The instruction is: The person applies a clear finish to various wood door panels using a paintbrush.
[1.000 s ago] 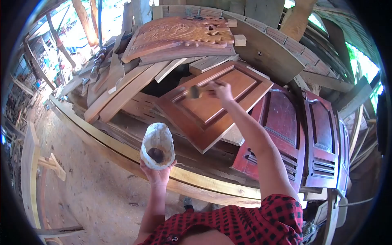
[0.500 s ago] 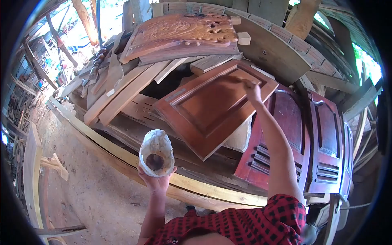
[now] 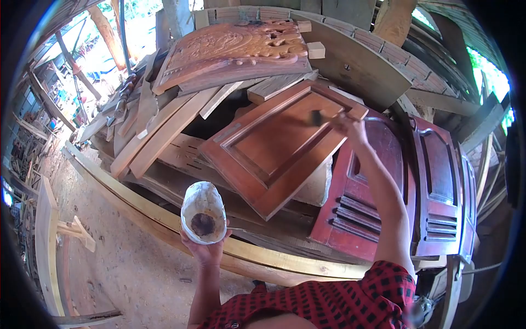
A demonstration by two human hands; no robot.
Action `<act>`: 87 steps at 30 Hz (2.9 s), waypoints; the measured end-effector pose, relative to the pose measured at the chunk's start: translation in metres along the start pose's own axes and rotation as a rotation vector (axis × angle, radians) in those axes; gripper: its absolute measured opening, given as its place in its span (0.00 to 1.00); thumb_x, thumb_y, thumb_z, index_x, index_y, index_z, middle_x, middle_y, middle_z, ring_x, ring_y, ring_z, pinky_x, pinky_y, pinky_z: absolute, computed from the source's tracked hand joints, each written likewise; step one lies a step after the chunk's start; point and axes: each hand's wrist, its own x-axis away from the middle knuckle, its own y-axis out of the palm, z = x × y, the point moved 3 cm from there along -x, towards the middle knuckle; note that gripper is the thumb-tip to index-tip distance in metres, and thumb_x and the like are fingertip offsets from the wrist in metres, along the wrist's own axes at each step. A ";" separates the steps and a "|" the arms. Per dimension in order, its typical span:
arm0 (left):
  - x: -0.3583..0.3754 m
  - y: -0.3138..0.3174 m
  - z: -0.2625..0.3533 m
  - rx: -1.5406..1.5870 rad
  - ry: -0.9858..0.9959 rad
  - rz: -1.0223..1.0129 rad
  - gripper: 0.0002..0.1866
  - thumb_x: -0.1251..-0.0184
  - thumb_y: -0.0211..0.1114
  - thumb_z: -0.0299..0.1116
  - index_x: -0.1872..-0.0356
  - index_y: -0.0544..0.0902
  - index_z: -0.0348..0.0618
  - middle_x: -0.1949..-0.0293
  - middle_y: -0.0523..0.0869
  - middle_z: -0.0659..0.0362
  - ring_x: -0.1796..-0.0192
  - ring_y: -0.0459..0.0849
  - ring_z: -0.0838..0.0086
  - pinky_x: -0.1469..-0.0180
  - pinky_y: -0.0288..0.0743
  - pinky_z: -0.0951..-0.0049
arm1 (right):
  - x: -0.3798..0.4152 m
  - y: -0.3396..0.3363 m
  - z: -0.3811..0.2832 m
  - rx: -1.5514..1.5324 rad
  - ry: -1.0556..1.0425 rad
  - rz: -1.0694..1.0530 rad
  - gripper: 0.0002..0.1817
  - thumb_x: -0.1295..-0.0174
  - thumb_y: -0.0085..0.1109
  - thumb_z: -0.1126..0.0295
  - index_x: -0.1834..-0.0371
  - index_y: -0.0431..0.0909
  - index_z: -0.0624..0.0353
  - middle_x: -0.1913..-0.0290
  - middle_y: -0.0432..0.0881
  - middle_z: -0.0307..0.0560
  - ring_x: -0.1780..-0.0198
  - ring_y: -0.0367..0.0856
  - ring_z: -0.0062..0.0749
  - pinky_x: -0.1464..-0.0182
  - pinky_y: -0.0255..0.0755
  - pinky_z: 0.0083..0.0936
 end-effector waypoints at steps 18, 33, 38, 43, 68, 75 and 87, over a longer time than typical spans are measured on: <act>-0.002 0.006 -0.002 -0.052 0.000 0.068 0.46 0.48 0.47 0.76 0.35 0.62 0.54 0.44 0.73 0.52 0.54 0.78 0.45 0.59 0.72 0.51 | -0.144 0.165 0.070 -0.247 -0.049 0.298 0.09 0.41 0.56 0.73 0.59 0.79 0.64 0.69 0.79 0.40 0.72 0.75 0.25 0.67 0.69 0.20; -0.004 0.002 0.001 -0.131 -0.010 0.183 0.44 0.47 0.48 0.75 0.37 0.63 0.53 0.46 0.73 0.54 0.55 0.77 0.50 0.63 0.68 0.53 | -0.130 -0.145 0.067 1.138 -0.100 0.718 0.14 0.50 0.54 0.65 0.71 0.82 0.65 0.67 0.84 0.59 0.64 0.83 0.51 0.60 0.74 0.40; -0.003 0.013 0.001 -0.155 -0.001 0.164 0.42 0.48 0.49 0.75 0.40 0.65 0.55 0.47 0.72 0.56 0.54 0.74 0.52 0.62 0.65 0.53 | -0.056 -0.108 0.008 1.077 -0.150 0.651 0.15 0.40 0.47 0.62 0.60 0.81 0.57 0.62 0.82 0.57 0.58 0.80 0.54 0.56 0.72 0.42; -0.001 -0.005 -0.006 -0.024 0.033 -0.043 0.47 0.48 0.52 0.74 0.32 0.59 0.56 0.40 0.72 0.52 0.49 0.78 0.43 0.58 0.79 0.46 | 0.015 -0.018 0.029 1.187 -0.148 0.064 0.10 0.40 0.47 0.68 0.63 0.77 0.57 0.67 0.82 0.52 0.70 0.83 0.41 0.70 0.77 0.35; 0.010 -0.010 -0.022 -0.036 0.085 -0.335 0.39 0.44 0.56 0.59 0.33 0.64 0.53 0.32 0.64 0.55 0.33 0.63 0.52 0.34 0.61 0.42 | 0.477 -0.228 -0.155 -0.446 -0.102 0.954 0.17 0.31 0.48 0.58 0.59 0.75 0.64 0.66 0.81 0.49 0.71 0.81 0.31 0.66 0.79 0.27; 0.009 -0.016 -0.019 -0.113 0.135 -0.366 0.39 0.44 0.53 0.61 0.33 0.65 0.49 0.33 0.65 0.52 0.34 0.64 0.49 0.34 0.61 0.42 | 0.645 -0.222 -0.138 -0.539 -0.056 1.421 0.22 0.30 0.44 0.52 0.56 0.72 0.64 0.65 0.79 0.52 0.67 0.82 0.37 0.64 0.78 0.33; 0.012 -0.006 -0.026 -0.199 0.167 -0.276 0.42 0.43 0.44 0.68 0.32 0.63 0.52 0.32 0.64 0.52 0.34 0.63 0.48 0.37 0.62 0.37 | 0.650 -0.192 -0.136 -0.432 0.019 1.384 0.22 0.30 0.44 0.52 0.58 0.72 0.64 0.67 0.79 0.50 0.71 0.82 0.34 0.70 0.78 0.28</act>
